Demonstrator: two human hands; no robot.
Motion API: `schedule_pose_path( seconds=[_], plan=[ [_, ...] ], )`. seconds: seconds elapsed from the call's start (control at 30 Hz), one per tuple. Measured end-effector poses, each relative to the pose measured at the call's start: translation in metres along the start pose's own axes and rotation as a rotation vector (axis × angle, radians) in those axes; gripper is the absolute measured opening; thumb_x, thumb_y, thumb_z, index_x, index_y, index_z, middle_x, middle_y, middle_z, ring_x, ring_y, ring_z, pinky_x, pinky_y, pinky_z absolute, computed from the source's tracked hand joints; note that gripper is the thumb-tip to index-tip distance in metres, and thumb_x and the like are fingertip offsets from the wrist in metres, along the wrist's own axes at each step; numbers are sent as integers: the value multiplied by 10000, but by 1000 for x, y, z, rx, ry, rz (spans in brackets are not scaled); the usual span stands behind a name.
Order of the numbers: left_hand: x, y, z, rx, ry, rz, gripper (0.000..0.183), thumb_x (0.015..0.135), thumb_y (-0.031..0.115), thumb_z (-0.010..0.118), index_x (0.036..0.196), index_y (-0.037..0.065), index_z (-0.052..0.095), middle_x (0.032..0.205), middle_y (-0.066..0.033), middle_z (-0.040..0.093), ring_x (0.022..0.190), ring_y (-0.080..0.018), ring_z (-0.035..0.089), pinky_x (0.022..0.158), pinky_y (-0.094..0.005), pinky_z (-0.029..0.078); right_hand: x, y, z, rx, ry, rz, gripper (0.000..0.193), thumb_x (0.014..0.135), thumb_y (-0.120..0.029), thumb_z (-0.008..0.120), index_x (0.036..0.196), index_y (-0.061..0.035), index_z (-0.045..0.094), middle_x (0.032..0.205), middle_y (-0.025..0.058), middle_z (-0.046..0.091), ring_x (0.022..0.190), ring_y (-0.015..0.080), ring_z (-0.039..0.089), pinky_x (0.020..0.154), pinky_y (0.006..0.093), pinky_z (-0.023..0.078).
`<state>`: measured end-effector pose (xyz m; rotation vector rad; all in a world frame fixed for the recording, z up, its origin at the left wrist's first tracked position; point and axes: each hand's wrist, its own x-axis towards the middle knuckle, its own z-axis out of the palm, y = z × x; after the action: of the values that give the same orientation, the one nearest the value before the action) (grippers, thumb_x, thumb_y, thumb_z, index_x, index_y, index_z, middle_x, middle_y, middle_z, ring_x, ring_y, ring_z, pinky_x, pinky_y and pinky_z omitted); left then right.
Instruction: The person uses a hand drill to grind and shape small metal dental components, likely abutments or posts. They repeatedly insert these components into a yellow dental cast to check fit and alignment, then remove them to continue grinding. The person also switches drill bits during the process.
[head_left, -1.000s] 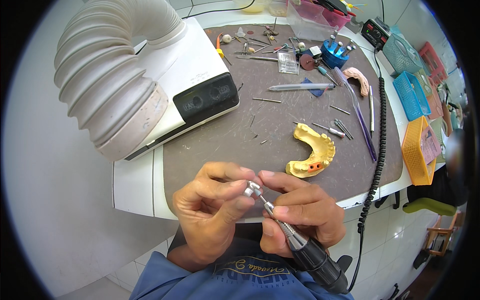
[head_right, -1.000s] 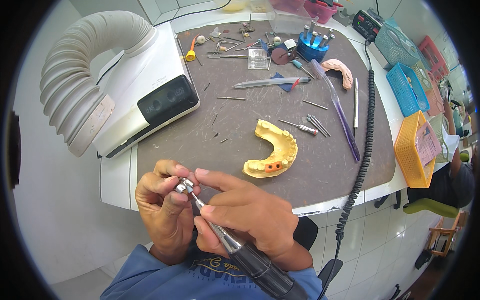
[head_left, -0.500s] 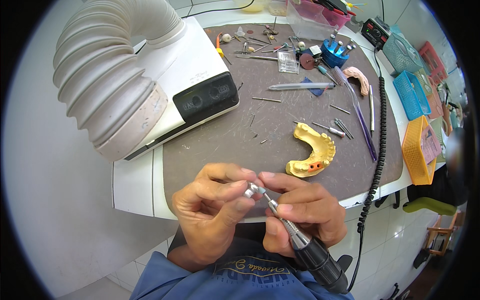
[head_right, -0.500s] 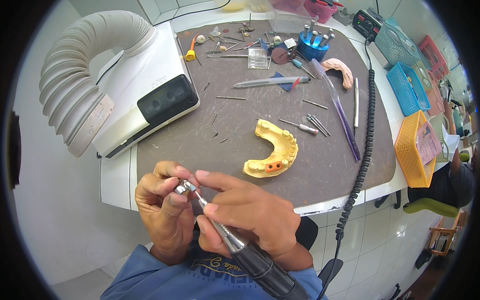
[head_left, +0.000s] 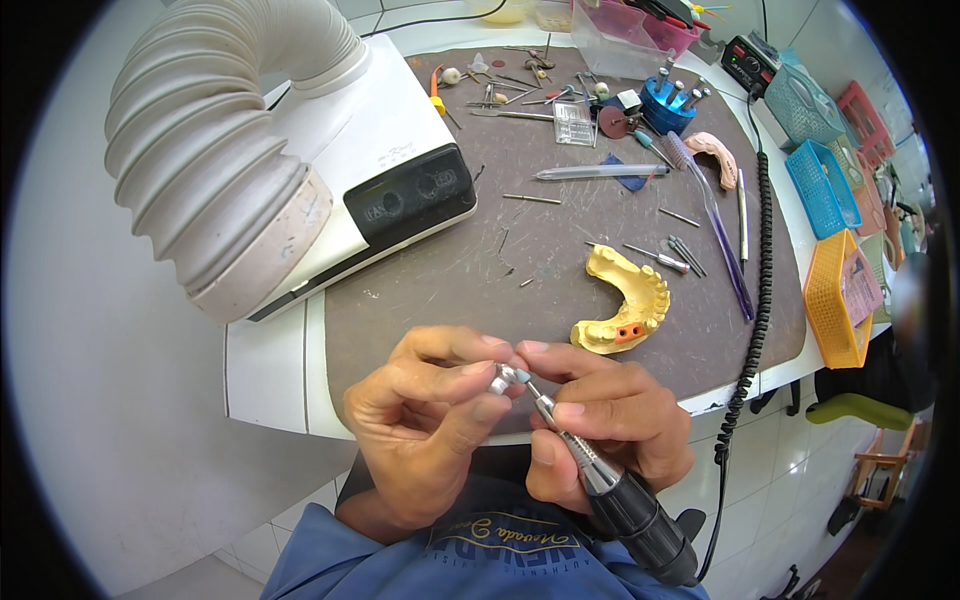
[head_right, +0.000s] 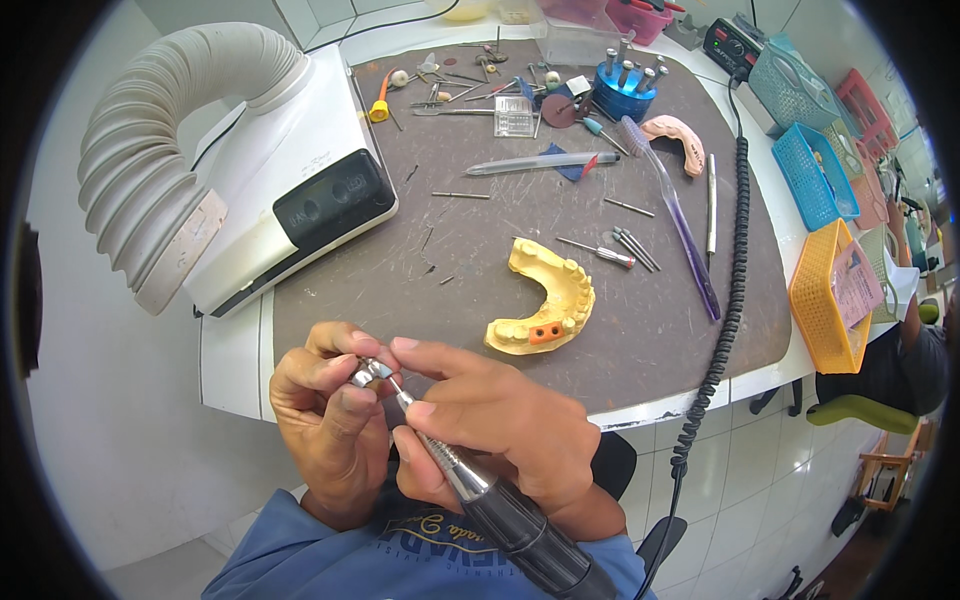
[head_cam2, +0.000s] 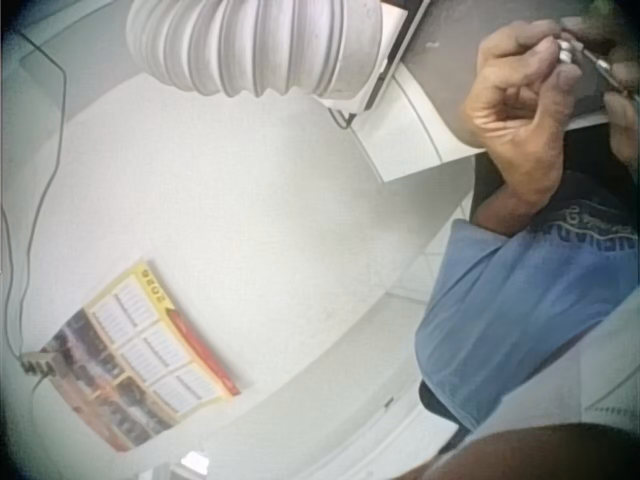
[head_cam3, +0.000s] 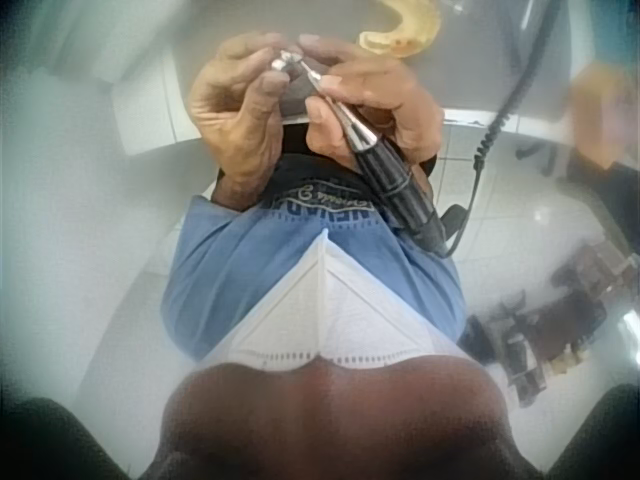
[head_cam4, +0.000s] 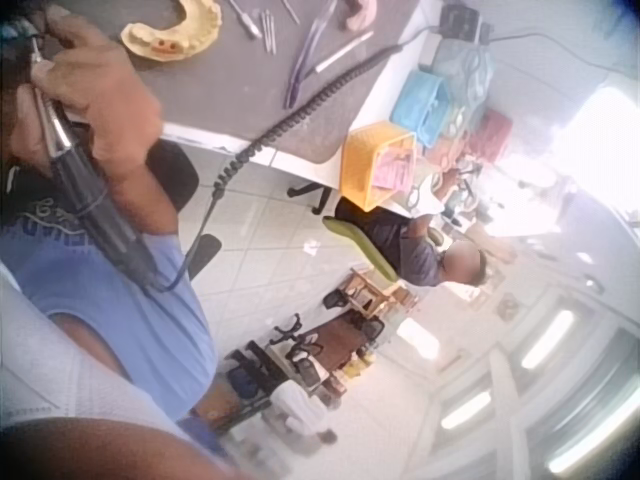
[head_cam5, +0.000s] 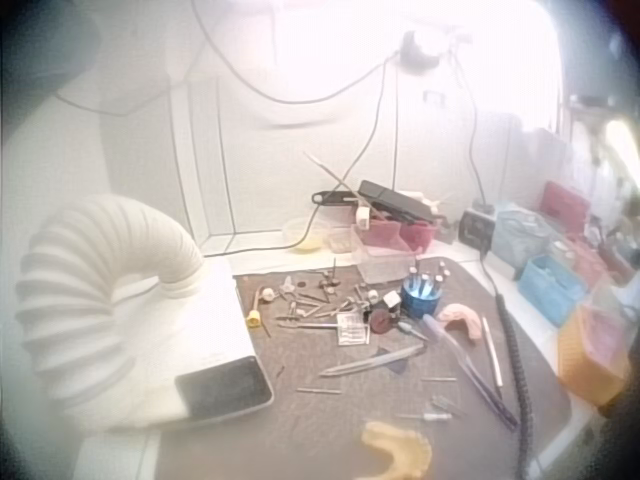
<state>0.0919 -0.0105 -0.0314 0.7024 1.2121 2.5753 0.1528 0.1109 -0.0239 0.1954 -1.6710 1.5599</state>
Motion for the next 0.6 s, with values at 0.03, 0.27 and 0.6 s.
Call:
schedule_pose_path(
  seconds=[0.03, 0.27, 0.6],
  plan=[
    [0, 0, 0, 7, -1, 7, 193, 853, -123, 654, 997, 2, 627, 1128, -226, 608, 996, -262, 667, 880, -375, 576, 0, -1, 0, -3, -1, 7, 278, 732, 53, 802, 956, 11, 644, 855, 139, 686, 942, 378, 709, 868, 451, 594],
    [0, 0, 0, 3, -6, -11, 187, 861, -124, 643, 1001, 1, 627, 1153, -241, 604, 1006, -267, 667, 883, -377, 578, 0, -2, 0, 2, 18, 36, 286, 726, 57, 801, 960, 9, 643, 864, 136, 690, 960, 380, 706, 859, 445, 595],
    [-1, 1, -1, -3, -7, -19, 180, 863, -121, 644, 1002, -6, 632, 1150, -242, 609, 1012, -268, 665, 880, -376, 575, -1, -1, 1, -8, 23, 32, 294, 718, 54, 810, 960, -4, 653, 865, 126, 690, 975, 391, 701, 822, 414, 603]
  ],
)
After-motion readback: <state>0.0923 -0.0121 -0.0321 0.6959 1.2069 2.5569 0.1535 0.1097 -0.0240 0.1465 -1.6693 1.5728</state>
